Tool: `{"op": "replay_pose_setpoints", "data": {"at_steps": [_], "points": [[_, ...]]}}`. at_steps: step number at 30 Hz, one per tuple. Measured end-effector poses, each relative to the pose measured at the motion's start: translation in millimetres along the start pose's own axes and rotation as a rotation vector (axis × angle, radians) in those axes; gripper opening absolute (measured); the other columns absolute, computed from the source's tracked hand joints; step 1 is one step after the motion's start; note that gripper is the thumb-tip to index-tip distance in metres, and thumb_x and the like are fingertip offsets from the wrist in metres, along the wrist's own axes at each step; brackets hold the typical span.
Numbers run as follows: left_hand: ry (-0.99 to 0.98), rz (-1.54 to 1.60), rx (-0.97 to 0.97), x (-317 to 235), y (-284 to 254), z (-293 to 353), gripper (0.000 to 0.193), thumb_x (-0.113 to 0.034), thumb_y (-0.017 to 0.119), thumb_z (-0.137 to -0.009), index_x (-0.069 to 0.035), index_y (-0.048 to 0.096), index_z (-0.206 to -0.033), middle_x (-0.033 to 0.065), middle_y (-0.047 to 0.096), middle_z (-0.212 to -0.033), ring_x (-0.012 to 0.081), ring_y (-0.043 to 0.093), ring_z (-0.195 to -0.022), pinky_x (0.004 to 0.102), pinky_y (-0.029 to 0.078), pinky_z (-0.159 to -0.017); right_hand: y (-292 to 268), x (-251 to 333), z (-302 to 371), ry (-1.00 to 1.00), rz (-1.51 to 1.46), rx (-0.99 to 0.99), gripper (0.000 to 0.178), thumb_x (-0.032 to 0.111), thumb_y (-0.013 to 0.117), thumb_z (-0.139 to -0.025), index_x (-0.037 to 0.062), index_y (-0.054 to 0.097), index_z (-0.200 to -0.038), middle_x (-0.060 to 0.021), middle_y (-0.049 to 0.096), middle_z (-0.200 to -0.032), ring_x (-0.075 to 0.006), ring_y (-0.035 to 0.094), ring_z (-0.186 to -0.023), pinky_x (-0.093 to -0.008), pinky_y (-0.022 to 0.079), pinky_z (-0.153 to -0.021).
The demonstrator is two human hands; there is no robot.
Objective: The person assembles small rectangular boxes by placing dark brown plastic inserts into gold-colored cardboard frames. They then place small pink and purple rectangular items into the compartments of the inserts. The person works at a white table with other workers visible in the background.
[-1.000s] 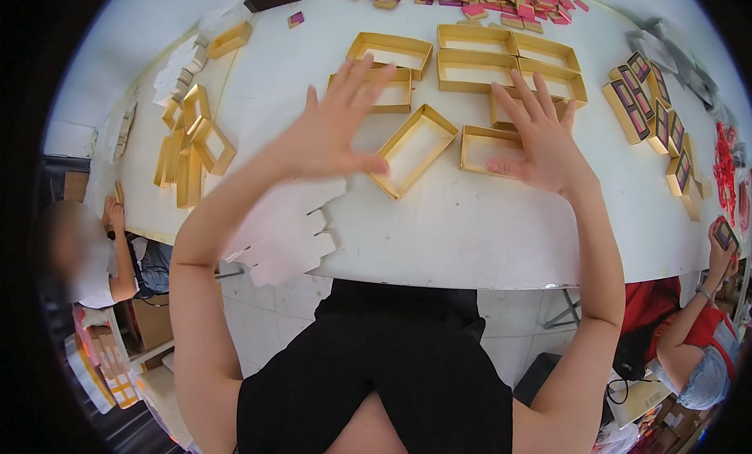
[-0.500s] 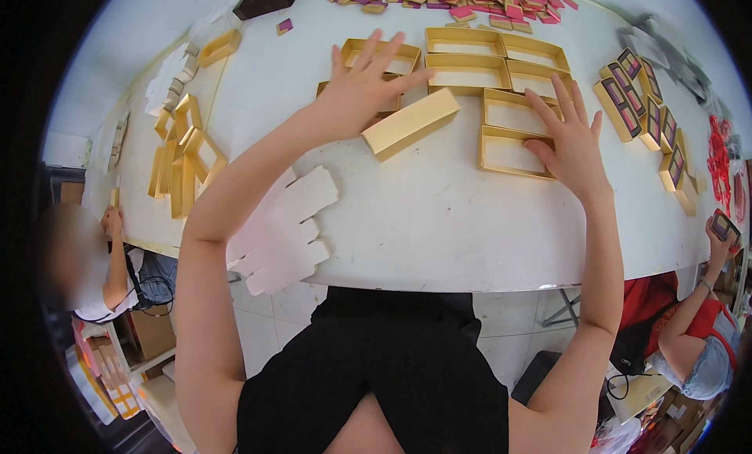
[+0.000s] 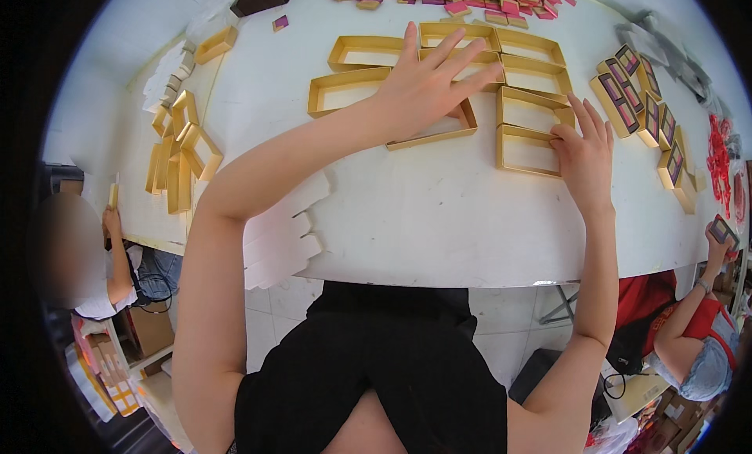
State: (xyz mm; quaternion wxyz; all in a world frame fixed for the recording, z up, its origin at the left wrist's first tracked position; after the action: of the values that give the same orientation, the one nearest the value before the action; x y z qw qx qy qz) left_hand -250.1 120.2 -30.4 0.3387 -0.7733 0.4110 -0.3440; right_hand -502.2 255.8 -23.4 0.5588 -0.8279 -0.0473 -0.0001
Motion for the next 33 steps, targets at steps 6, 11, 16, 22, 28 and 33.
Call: {"op": "replay_pose_setpoints", "data": {"at_steps": [6, 11, 16, 22, 28, 33], "points": [[-0.17, 0.032, 0.128, -0.9, 19.2, -35.4, 0.092, -0.051, 0.075, -0.077, -0.009, 0.035, -0.148, 0.0174, 0.035, -0.151, 0.0399, 0.029, -0.142, 0.078, 0.026, -0.099, 0.5, 0.7, -19.2, 0.016, 0.007, 0.005, 0.009, 0.011, 0.071, -0.082, 0.0078, 0.069, -0.091, -0.0091, 0.049, -0.145, -0.033, 0.04, -0.136, -0.0472, 0.033, -0.11], [-0.319, 0.111, 0.11, 13.4, 0.8, -33.2, 0.084, -0.055, 0.066, -0.085, -0.011, 0.033, -0.149, 0.0175, 0.032, -0.155, 0.0385, 0.025, -0.145, 0.0759, 0.022, -0.104, -9.9, 0.1, -16.1, 0.025, 0.024, 0.018, 0.035, 0.011, 0.071, -0.082, 0.0127, 0.066, -0.117, -0.0088, 0.041, -0.151, -0.0345, 0.035, -0.139, -0.0487, 0.031, -0.112], [-0.624, -0.097, 0.244, 109.5, -69.9, 38.5, 0.07, -0.034, 0.069, -0.09, -0.012, 0.034, -0.147, 0.0152, 0.037, -0.151, 0.0365, 0.038, -0.138, 0.074, 0.03, -0.103, -32.8, 53.1, -18.9, -0.181, -0.044, 0.09, 0.069, 0.014, 0.074, -0.08, 0.0227, 0.048, -0.143, -0.0067, 0.031, -0.157, -0.0347, 0.025, -0.146, -0.0551, 0.021, -0.117], [-0.978, -0.284, 0.819, 253.7, -185.0, 269.2, 0.049, -0.009, 0.058, -0.091, -0.022, 0.053, -0.138, 0.0099, 0.062, -0.128, 0.0315, 0.058, -0.119, 0.0488, 0.048, -0.095, -22.1, 77.1, -54.4, -0.381, 0.003, 0.118, 0.073, 0.014, 0.073, -0.08, 0.023, 0.044, -0.147, -0.0059, 0.031, -0.157, -0.033, 0.024, -0.147, -0.0557, 0.018, -0.118], [-1.239, -0.118, 0.741, 207.1, -242.4, 331.7, 0.051, -0.036, 0.065, -0.089, -0.016, 0.056, -0.135, 0.0141, 0.068, -0.113, 0.0317, 0.065, -0.104, 0.041, 0.051, -0.089, -20.5, 108.2, -69.5, -0.433, -0.025, 0.018, 0.071, 0.01, 0.073, -0.08, 0.0178, 0.046, -0.144, -0.0079, 0.038, -0.153, -0.0349, 0.033, -0.141, -0.0523, 0.027, -0.115], [-1.242, 0.042, 0.563, 200.5, -209.4, 338.9, 0.071, -0.056, 0.066, -0.085, -0.013, 0.052, -0.139, 0.0139, 0.069, -0.11, 0.0299, 0.067, -0.095, 0.0385, 0.054, -0.079, -22.8, 212.4, -77.6, -0.653, -0.384, -0.028, 0.051, 0.006, 0.077, -0.072, 0.0058, 0.062, -0.12, -0.013, 0.057, -0.128, -0.0345, 0.053, -0.117, -0.0458, 0.044, -0.098]]}}
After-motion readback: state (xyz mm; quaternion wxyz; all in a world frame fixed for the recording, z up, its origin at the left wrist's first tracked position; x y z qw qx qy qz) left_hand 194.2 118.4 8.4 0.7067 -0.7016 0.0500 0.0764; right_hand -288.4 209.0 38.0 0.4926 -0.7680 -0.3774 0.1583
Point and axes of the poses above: each hand's wrist, its own z-axis away from the middle knuckle, its own y-axis out of the palm, x = y × z, the point moved 1 cm from there along -z, towards the middle knuckle
